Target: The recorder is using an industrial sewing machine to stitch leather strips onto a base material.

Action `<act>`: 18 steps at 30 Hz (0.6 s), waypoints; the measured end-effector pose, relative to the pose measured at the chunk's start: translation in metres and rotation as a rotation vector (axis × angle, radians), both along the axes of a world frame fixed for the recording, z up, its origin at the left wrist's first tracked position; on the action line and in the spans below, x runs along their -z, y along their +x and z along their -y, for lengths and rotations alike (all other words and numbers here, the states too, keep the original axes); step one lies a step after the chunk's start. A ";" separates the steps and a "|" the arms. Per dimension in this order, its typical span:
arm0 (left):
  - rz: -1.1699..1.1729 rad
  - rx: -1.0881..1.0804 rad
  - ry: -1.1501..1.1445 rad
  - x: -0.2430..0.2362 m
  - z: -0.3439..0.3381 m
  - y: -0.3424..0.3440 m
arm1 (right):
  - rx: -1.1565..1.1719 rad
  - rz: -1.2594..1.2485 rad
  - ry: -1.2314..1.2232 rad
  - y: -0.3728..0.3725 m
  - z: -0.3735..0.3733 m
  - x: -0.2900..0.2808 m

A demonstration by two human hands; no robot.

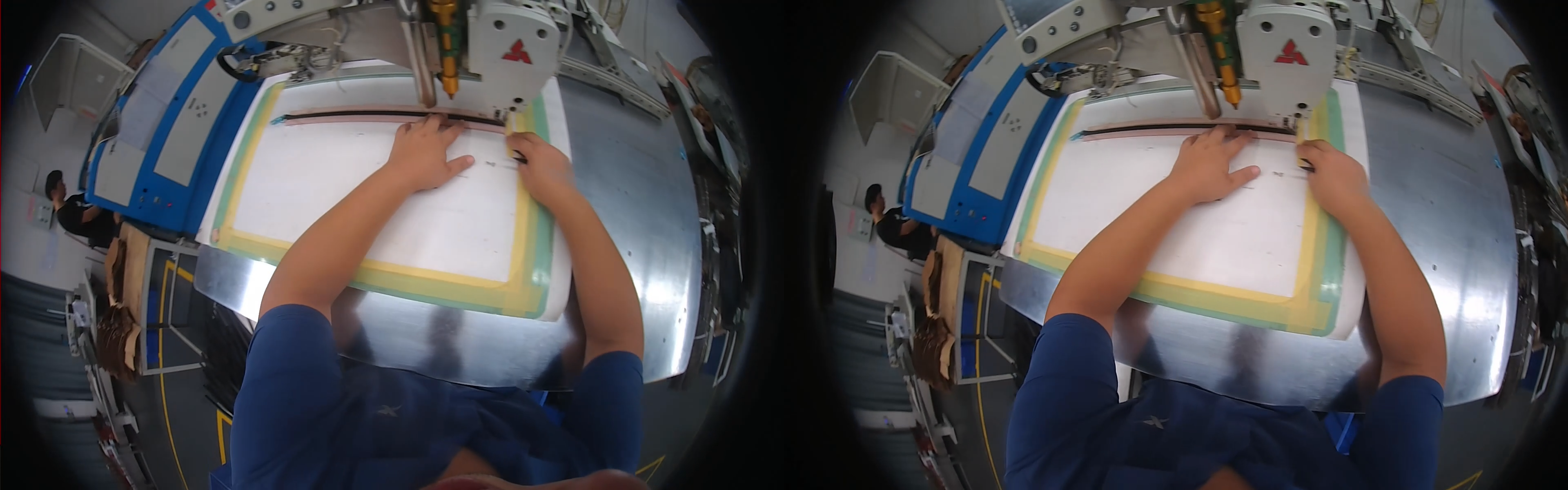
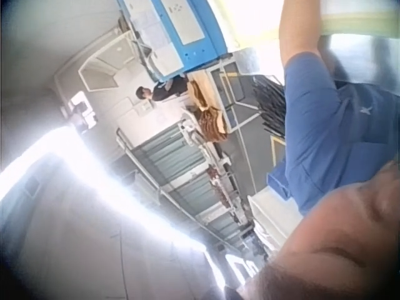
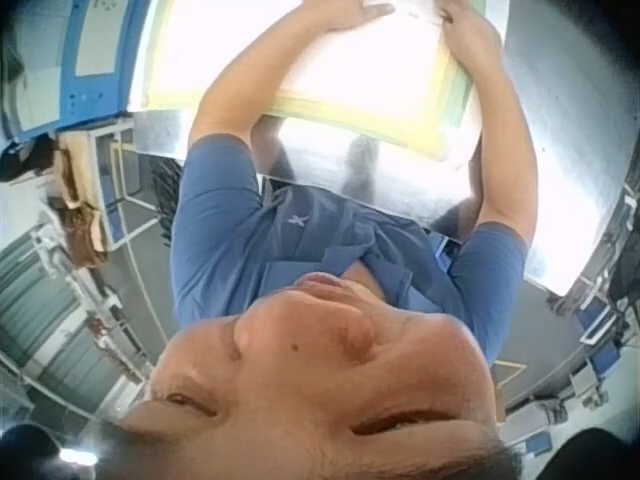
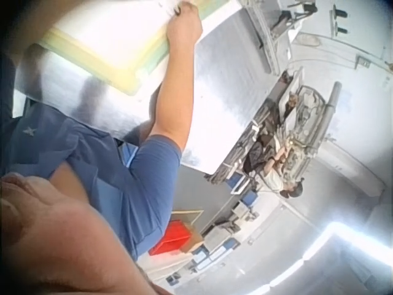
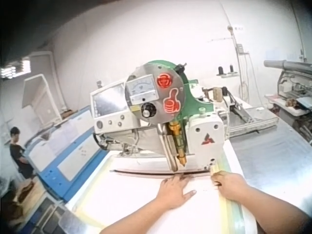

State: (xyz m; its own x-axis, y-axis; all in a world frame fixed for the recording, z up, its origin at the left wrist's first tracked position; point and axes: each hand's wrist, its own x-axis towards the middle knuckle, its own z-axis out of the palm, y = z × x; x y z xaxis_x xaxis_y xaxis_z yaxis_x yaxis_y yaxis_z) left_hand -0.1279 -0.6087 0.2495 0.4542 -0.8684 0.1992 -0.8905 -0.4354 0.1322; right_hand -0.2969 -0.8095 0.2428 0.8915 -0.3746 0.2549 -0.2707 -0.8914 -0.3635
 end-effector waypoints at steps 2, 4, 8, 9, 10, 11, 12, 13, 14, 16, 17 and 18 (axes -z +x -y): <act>0.048 -0.042 -0.014 0.000 -0.027 0.017 | -0.007 0.013 0.008 0.000 -0.001 -0.003; 0.120 -0.125 -0.005 0.007 -0.053 0.048 | 0.024 -0.012 0.015 -0.002 -0.002 -0.008; 0.071 -0.567 0.110 -0.023 -0.118 0.140 | 0.029 0.015 0.015 0.001 -0.006 -0.012; 0.073 -0.678 0.079 -0.026 -0.135 0.161 | 0.009 0.025 0.010 0.001 -0.005 -0.013; 0.142 -0.697 0.017 -0.019 -0.158 0.190 | -0.017 0.035 0.003 0.002 -0.006 -0.015; 0.209 -0.713 -0.047 -0.008 -0.178 0.218 | -0.005 0.035 -0.003 0.004 -0.006 -0.014; 0.137 -0.720 -0.032 -0.003 -0.190 0.240 | -0.017 0.045 -0.007 0.004 -0.006 -0.012; 0.066 -0.726 -0.016 -0.001 -0.194 0.255 | -0.030 0.056 -0.013 0.005 -0.005 -0.009; 0.057 -0.708 -0.022 -0.006 -0.190 0.257 | -0.034 0.064 -0.016 0.006 -0.003 -0.005; 0.059 -0.806 0.085 -0.014 -0.173 0.252 | -0.012 0.041 -0.012 0.005 0.000 0.002; 0.054 -0.797 0.076 -0.018 -0.175 0.250 | -0.032 0.040 -0.006 0.006 -0.001 -0.001; 0.081 -0.795 0.079 -0.021 -0.178 0.247 | -0.036 0.026 -0.007 0.006 -0.003 -0.004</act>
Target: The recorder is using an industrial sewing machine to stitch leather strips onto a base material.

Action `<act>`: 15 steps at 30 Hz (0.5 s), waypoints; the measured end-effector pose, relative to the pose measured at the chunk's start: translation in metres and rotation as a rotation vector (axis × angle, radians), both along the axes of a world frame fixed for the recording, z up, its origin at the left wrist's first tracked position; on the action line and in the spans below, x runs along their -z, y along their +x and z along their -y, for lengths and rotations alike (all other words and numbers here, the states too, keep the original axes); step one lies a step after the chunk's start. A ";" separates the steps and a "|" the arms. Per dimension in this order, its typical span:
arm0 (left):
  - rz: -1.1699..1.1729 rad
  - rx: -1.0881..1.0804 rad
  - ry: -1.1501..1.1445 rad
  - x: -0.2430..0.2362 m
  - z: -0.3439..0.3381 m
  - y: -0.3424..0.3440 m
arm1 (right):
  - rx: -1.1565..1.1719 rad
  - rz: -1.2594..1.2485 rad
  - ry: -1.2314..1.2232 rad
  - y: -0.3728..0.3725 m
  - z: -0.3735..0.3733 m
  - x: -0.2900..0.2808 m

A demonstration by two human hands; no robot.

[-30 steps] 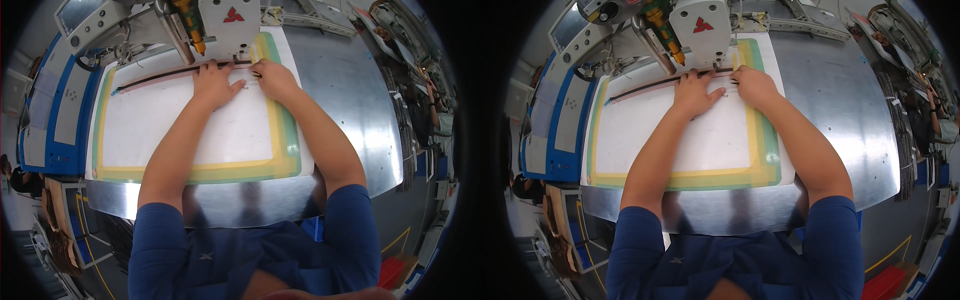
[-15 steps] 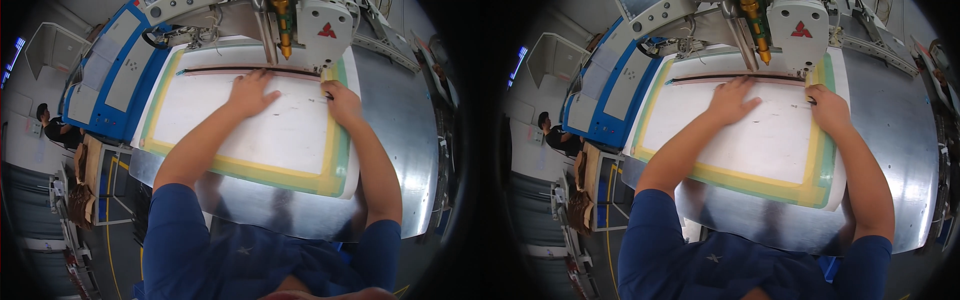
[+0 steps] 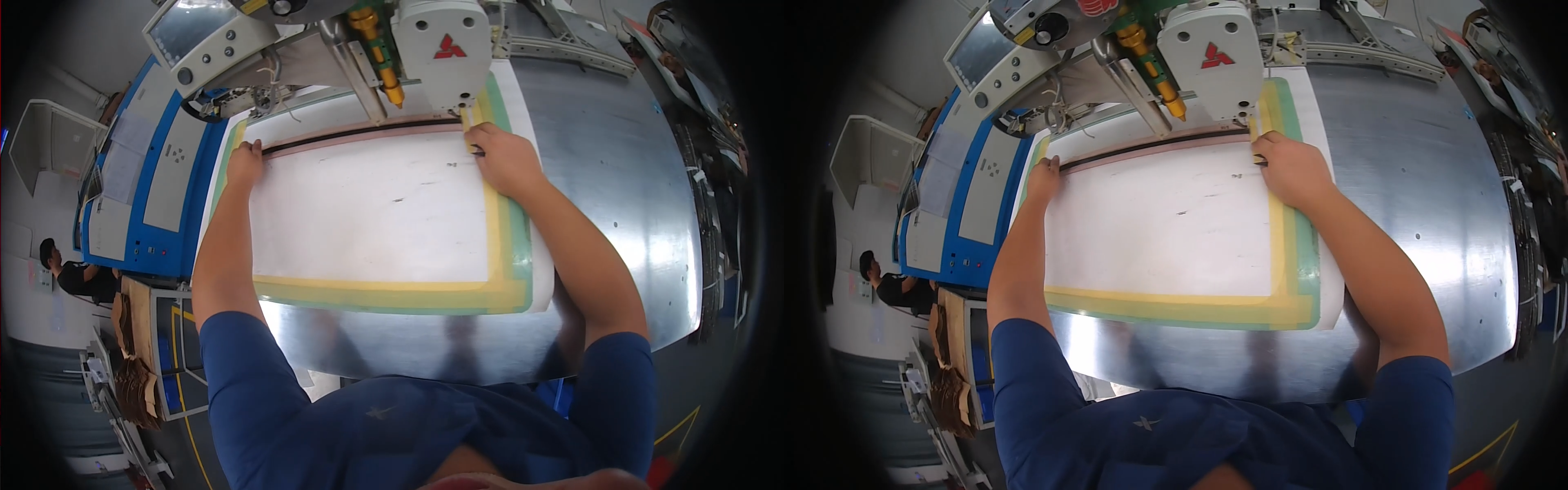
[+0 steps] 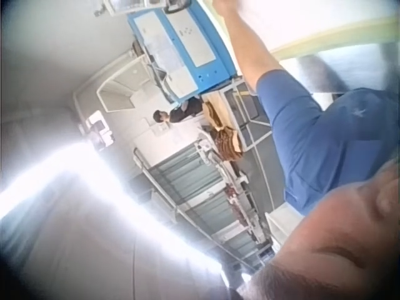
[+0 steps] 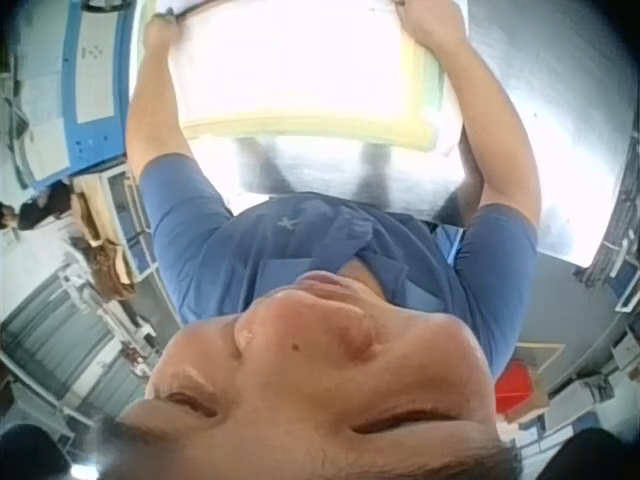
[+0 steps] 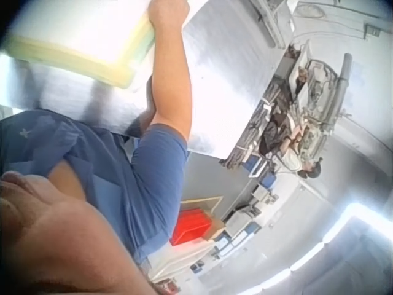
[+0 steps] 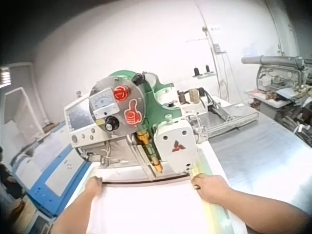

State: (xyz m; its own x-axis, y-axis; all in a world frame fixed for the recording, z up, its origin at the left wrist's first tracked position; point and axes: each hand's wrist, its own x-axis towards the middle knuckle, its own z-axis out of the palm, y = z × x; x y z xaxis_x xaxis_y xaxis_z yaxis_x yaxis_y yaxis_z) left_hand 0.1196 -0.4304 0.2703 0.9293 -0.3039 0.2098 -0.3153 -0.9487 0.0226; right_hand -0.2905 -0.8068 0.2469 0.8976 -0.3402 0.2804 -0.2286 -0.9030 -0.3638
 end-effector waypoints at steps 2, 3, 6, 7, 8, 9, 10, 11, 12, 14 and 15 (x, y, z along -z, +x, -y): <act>0.019 0.017 0.007 -0.003 0.006 -0.021 | 0.005 0.006 -0.010 -0.002 0.001 0.001; 0.069 0.010 -0.037 -0.011 0.019 -0.046 | 0.011 0.013 -0.008 -0.005 0.004 0.005; 0.215 0.037 -0.171 -0.026 0.003 -0.104 | -0.005 0.033 -0.005 -0.006 0.006 0.007; 0.251 0.064 -0.211 -0.026 -0.014 -0.116 | 0.011 0.030 -0.006 -0.006 0.004 0.005; 0.287 0.089 -0.252 -0.026 -0.033 -0.129 | 0.010 0.010 -0.011 -0.005 0.003 0.003; 0.283 0.100 -0.269 -0.028 -0.047 -0.145 | 0.014 -0.014 -0.014 -0.006 0.003 0.003; 0.308 0.156 -0.286 -0.024 -0.075 -0.152 | 0.008 -0.011 -0.005 -0.006 0.002 -0.002; 0.241 0.155 -0.338 -0.022 -0.089 -0.166 | 0.026 -0.015 -0.007 -0.010 0.003 -0.004; 0.176 0.144 -0.385 -0.020 -0.106 -0.180 | 0.020 -0.049 0.015 -0.011 0.003 -0.007; 0.088 0.125 -0.434 -0.007 -0.140 -0.201 | 0.010 -0.084 0.033 -0.013 -0.002 -0.018; 0.088 0.120 -0.435 -0.004 -0.154 -0.212 | 0.029 -0.085 0.074 -0.015 -0.007 -0.025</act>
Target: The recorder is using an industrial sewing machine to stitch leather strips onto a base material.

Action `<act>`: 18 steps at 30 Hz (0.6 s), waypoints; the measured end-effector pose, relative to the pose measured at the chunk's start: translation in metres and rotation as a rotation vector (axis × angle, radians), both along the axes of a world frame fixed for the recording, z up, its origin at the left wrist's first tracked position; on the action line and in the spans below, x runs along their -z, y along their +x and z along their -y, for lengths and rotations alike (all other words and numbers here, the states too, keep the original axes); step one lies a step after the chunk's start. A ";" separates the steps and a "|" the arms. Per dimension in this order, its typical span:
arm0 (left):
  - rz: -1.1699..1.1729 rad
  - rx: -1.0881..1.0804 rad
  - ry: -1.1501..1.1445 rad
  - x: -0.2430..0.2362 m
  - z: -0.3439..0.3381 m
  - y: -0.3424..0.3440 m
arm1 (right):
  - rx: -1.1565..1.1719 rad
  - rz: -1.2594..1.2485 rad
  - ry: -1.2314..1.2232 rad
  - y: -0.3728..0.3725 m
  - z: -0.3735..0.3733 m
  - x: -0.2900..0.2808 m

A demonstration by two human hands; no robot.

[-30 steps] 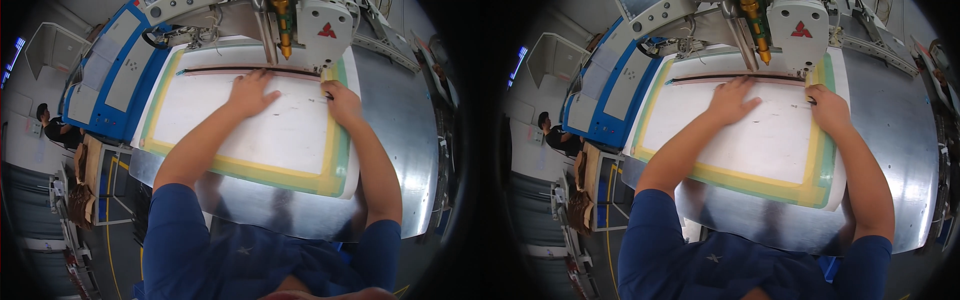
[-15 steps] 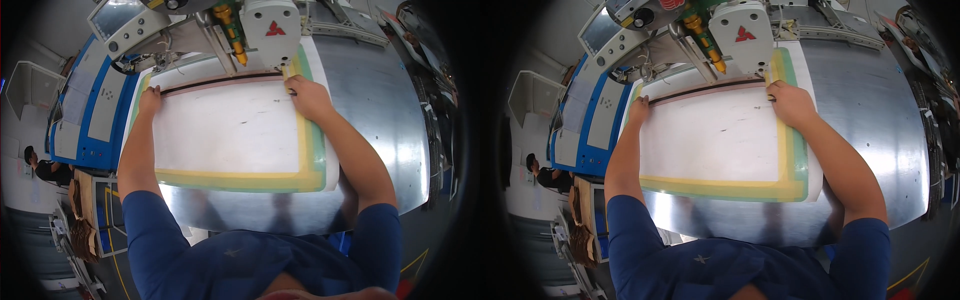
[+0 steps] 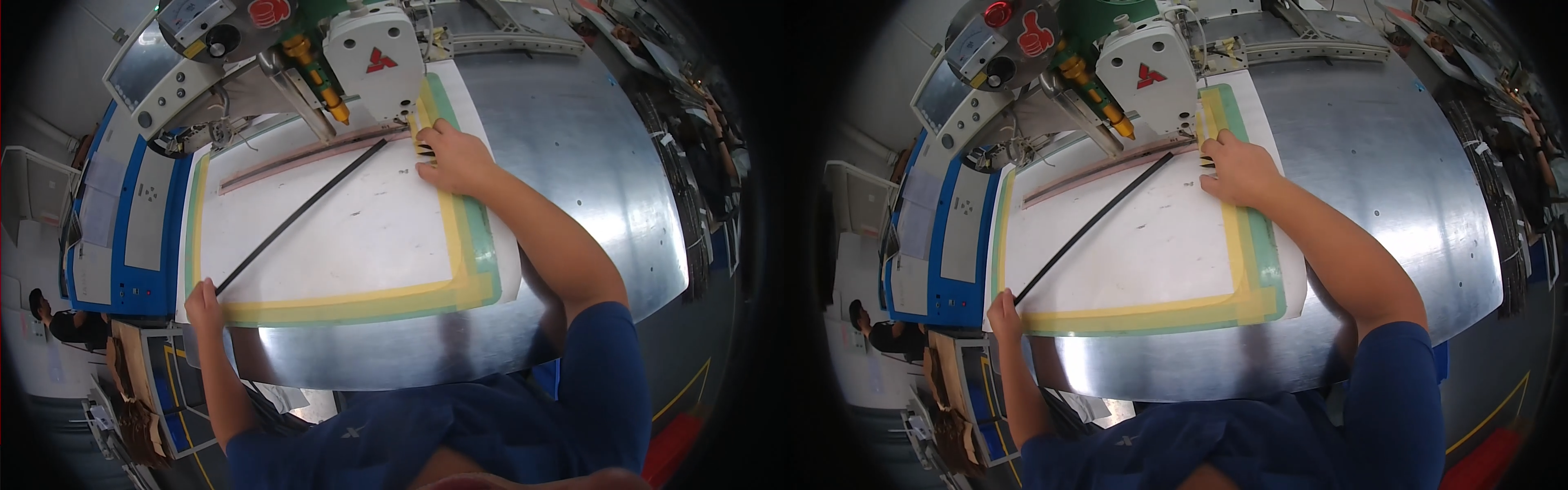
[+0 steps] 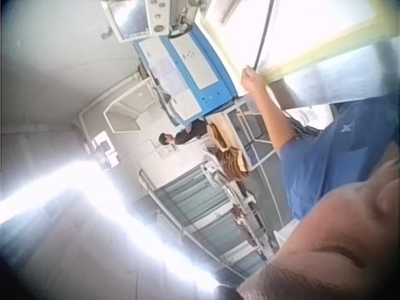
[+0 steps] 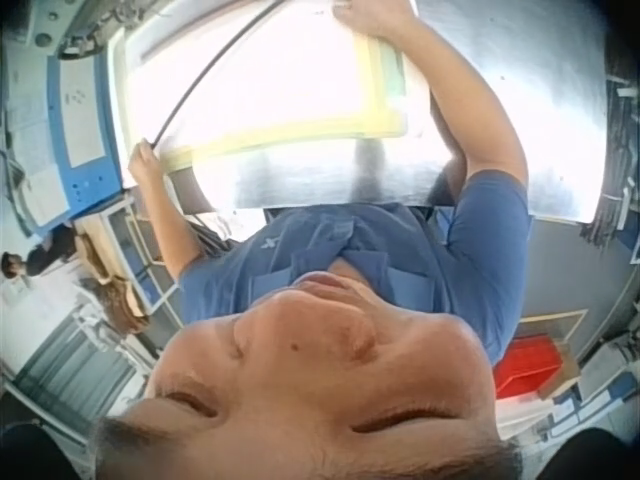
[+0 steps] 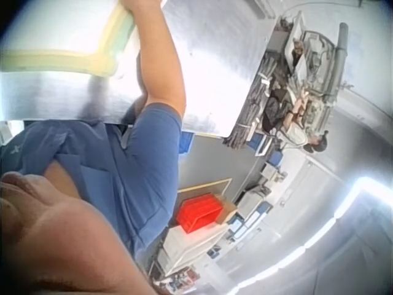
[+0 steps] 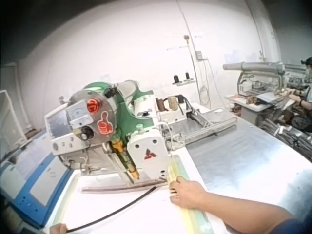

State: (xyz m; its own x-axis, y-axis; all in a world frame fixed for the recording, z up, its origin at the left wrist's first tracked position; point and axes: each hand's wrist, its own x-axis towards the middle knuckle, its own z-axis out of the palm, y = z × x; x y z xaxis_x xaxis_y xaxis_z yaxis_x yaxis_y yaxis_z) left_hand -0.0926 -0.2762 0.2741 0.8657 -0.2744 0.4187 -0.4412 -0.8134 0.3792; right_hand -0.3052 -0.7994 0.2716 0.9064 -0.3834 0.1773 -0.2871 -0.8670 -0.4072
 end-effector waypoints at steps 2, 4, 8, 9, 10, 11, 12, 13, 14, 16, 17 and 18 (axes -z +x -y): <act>-0.095 -0.044 0.069 0.007 -0.024 -0.019 | 0.016 -0.008 0.038 0.001 -0.003 0.001; -0.113 -0.042 0.024 0.014 -0.036 -0.034 | -0.125 0.059 0.106 0.006 0.004 0.013; -0.107 -0.034 -0.093 0.021 -0.054 -0.052 | -0.187 0.025 0.053 0.026 -0.012 0.006; -0.109 -0.040 -0.095 0.023 -0.057 -0.054 | -0.194 0.050 -0.034 0.031 -0.015 0.006; -0.093 -0.004 -0.139 0.026 -0.061 -0.053 | -0.200 0.077 -0.119 0.036 -0.017 0.006; -0.076 0.034 -0.182 0.028 -0.064 -0.053 | -0.204 0.075 -0.119 0.041 -0.019 0.007; -0.077 0.030 -0.182 0.029 -0.066 -0.053 | -0.201 0.090 -0.173 0.047 -0.021 0.009; -0.062 0.068 -0.213 0.030 -0.066 -0.053 | -0.197 0.106 -0.226 0.053 -0.021 0.010; -0.048 0.106 -0.242 0.031 -0.067 -0.053 | -0.199 0.105 -0.224 0.059 -0.020 0.013; -0.057 0.124 -0.252 0.031 -0.070 -0.053 | -0.171 0.032 -0.210 0.069 -0.019 0.017; -0.063 0.141 -0.263 0.031 -0.072 -0.053 | -0.174 0.032 -0.210 0.071 -0.021 0.017; -0.064 0.139 -0.264 0.032 -0.073 -0.053 | -0.198 0.058 -0.176 0.073 -0.022 0.016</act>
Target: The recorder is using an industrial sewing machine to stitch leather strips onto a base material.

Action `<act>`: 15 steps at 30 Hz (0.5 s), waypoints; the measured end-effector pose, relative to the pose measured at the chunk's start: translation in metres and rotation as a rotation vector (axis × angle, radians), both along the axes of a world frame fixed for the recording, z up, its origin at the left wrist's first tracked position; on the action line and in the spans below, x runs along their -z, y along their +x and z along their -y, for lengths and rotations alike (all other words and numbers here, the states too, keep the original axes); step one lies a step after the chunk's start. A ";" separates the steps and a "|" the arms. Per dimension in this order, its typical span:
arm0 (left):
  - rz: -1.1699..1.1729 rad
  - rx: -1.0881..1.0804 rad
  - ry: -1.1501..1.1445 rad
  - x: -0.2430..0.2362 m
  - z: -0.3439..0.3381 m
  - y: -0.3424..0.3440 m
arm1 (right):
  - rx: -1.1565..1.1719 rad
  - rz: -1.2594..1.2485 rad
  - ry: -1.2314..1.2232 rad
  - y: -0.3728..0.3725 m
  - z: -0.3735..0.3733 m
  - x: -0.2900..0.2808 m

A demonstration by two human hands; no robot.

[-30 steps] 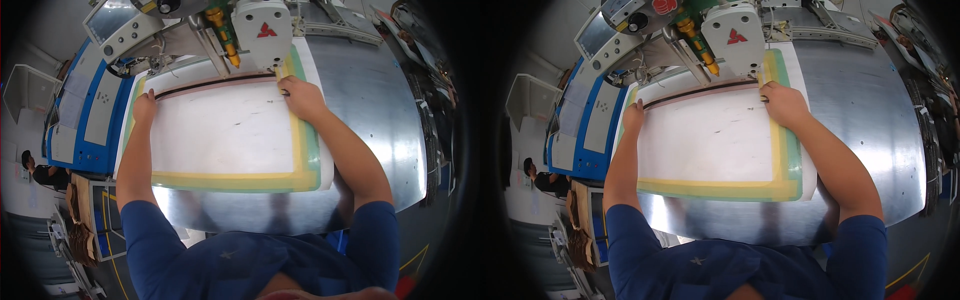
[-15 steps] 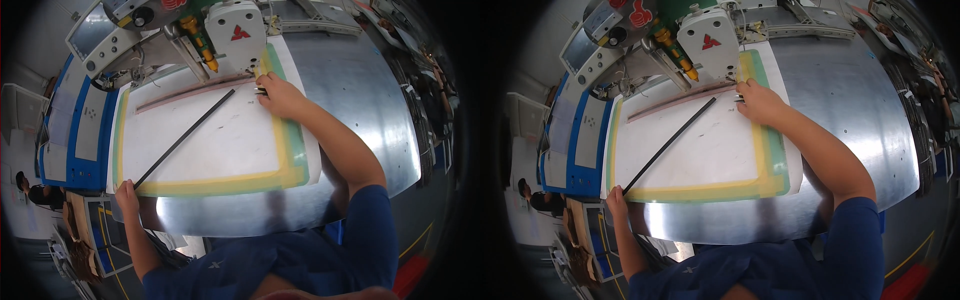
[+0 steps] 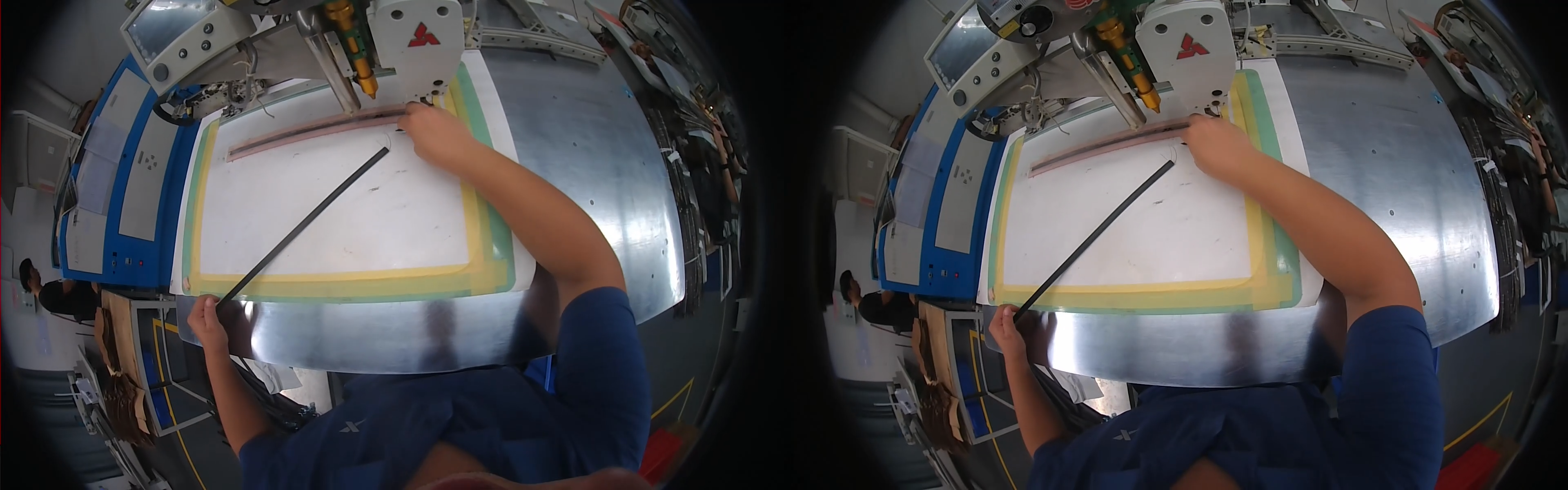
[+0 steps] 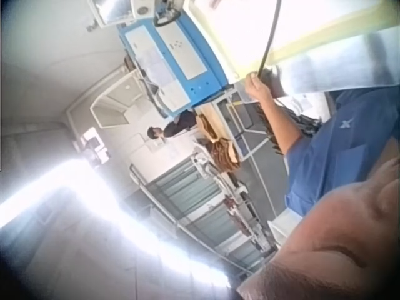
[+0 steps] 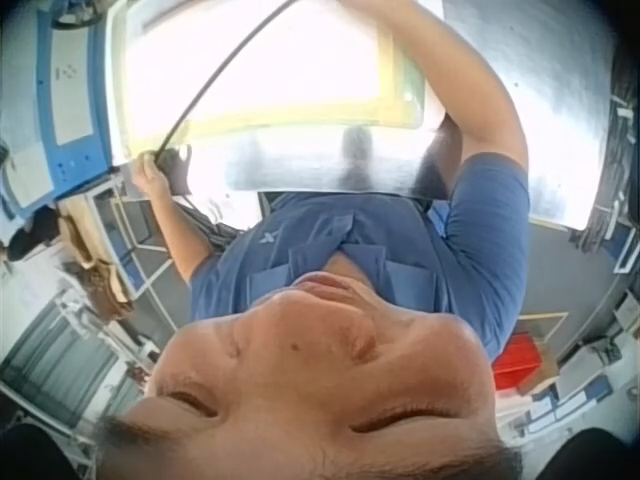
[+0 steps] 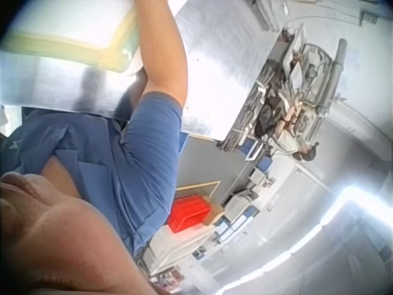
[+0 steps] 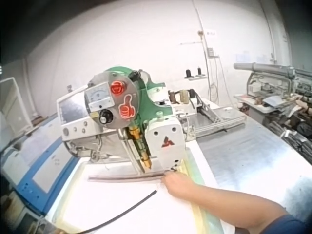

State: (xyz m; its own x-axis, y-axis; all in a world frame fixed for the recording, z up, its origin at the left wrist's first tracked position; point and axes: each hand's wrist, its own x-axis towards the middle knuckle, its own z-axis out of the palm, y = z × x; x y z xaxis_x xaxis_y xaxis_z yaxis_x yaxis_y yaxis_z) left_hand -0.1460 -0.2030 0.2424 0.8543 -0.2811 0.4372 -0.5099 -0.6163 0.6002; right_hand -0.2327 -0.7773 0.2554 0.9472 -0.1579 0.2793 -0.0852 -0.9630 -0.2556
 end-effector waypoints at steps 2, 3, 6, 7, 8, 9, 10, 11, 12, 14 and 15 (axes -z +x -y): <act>-0.014 0.002 -0.054 0.003 -0.002 -0.001 | -0.025 0.018 0.033 -0.002 -0.006 -0.004; -0.019 0.009 -0.057 0.003 0.000 -0.001 | -0.059 0.037 0.138 -0.011 -0.015 -0.009; -0.102 0.045 -0.056 -0.001 0.013 0.005 | -0.125 -0.016 0.256 -0.028 -0.026 -0.010; -0.087 0.063 -0.040 -0.003 0.016 0.008 | -0.180 -0.087 0.277 -0.032 -0.026 -0.007; -0.072 0.091 -0.029 -0.003 0.021 0.012 | -0.179 -0.133 0.275 -0.037 -0.023 -0.006; -0.078 0.102 -0.022 -0.004 0.025 0.017 | -0.172 -0.179 0.275 -0.044 -0.020 -0.004; -0.086 0.126 -0.016 -0.003 0.032 0.022 | -0.190 -0.167 0.298 -0.058 -0.017 -0.005; -0.063 0.140 0.002 -0.005 0.040 0.024 | -0.195 -0.208 0.303 -0.072 -0.016 -0.010; -0.040 0.158 0.017 -0.005 0.050 0.027 | -0.195 -0.252 0.309 -0.088 -0.010 -0.017; -0.215 0.115 0.217 -0.022 0.068 0.028 | -0.105 -0.247 0.460 -0.130 0.010 -0.042; -0.216 0.173 0.210 -0.026 0.084 0.026 | -0.076 -0.229 0.616 -0.150 0.019 -0.049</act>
State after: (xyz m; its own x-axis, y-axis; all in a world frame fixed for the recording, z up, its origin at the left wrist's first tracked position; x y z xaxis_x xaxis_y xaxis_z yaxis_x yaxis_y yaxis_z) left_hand -0.1199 -0.2875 0.2687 0.8524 -0.4949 0.1684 -0.4928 -0.6531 0.5750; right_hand -0.3829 -0.7963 0.3045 0.9867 -0.1543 -0.0507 -0.1402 -0.6522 -0.7450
